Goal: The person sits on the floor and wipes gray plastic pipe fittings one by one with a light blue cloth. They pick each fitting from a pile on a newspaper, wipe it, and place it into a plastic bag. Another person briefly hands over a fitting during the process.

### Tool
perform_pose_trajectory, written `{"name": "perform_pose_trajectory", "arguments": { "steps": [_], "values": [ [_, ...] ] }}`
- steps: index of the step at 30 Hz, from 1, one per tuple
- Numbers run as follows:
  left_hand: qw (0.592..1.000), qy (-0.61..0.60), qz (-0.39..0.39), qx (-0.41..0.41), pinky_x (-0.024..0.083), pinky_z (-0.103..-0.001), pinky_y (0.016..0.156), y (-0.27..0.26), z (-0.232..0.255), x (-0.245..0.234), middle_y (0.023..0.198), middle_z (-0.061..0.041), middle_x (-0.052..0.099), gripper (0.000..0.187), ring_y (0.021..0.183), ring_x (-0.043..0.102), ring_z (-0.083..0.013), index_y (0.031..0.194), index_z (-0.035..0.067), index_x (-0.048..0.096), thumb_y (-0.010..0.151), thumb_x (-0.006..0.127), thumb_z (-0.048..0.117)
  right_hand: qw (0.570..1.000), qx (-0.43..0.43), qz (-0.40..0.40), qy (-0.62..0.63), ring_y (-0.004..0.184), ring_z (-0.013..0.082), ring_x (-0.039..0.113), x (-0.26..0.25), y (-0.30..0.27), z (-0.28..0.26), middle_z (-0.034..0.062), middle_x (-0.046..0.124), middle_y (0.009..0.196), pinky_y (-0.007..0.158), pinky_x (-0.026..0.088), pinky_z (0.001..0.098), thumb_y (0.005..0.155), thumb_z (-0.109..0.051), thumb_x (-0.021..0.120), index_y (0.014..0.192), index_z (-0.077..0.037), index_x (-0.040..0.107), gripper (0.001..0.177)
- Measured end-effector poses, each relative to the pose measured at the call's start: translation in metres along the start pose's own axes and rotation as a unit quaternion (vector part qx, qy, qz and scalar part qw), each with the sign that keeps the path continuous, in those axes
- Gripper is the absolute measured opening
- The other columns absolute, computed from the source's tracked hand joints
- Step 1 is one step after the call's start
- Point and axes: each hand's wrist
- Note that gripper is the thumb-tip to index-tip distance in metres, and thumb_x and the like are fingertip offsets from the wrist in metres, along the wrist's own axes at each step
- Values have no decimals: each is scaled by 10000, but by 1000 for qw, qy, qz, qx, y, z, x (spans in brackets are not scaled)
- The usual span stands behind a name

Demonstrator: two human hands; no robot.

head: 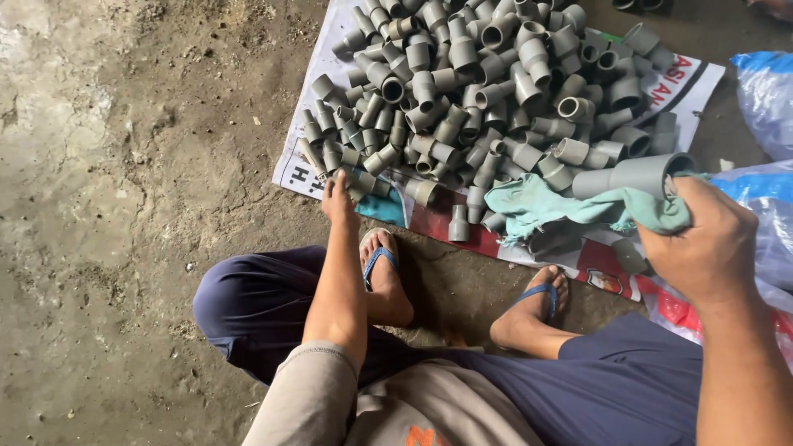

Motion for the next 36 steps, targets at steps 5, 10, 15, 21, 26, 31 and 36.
{"name": "perform_pose_trajectory", "arguments": {
  "steps": [5,10,15,21,26,31,36],
  "values": [
    [991,67,-81,79,491,-286,1048,73,-48,4,1501,-124,567,732,1286,613,-191,1538,170,481,868,710,357,1000,5,4,8,738,294,509,0,0,-3,123,581,832,718,447,445,987,-6,841,920,26,586,265],
    [941,304,-64,131,378,-476,1159,5,-54,-13,1615,-142,404,768,1471,408,-339,1574,213,410,864,610,428,1000,7,-17,-5,762,336,529,1,-2,3,142,592,853,732,454,462,893,7,800,922,22,578,224],
    [892,377,-116,220,350,-448,1163,-61,-80,0,1495,-102,502,550,1381,463,-307,1456,158,468,948,609,314,998,43,-35,28,756,264,595,-3,7,3,42,650,749,716,463,414,977,-6,769,866,-37,564,235],
    [821,290,-404,281,494,-290,713,-238,-27,55,749,-23,733,465,711,656,-110,740,123,701,1008,505,448,964,168,-73,195,767,226,742,-16,23,-14,98,681,794,520,488,290,1091,-26,752,930,-5,601,222],
    [732,208,-458,460,452,-288,583,-281,55,105,618,12,604,437,576,550,-101,677,138,615,1049,495,334,936,180,-9,301,760,129,660,-16,32,-8,47,628,856,668,590,277,1056,-1,731,955,-30,588,177],
    [395,420,-582,573,418,-445,1223,-334,159,119,1621,-209,369,881,1465,426,-350,1568,45,230,919,801,215,864,205,-12,461,752,152,680,-33,49,-23,-10,599,770,709,567,256,1036,-81,634,794,-129,535,266],
    [333,397,-473,712,517,-465,910,-332,108,132,1164,-136,598,797,1070,624,-376,1371,111,443,709,878,203,798,171,-65,574,853,290,755,-28,50,-38,177,732,975,809,666,368,994,-33,583,966,7,663,94]
  ]
}}
Point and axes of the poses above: each hand's wrist, its own y-axis towards the middle knuckle, its own x-axis out of the palm, z = x × y
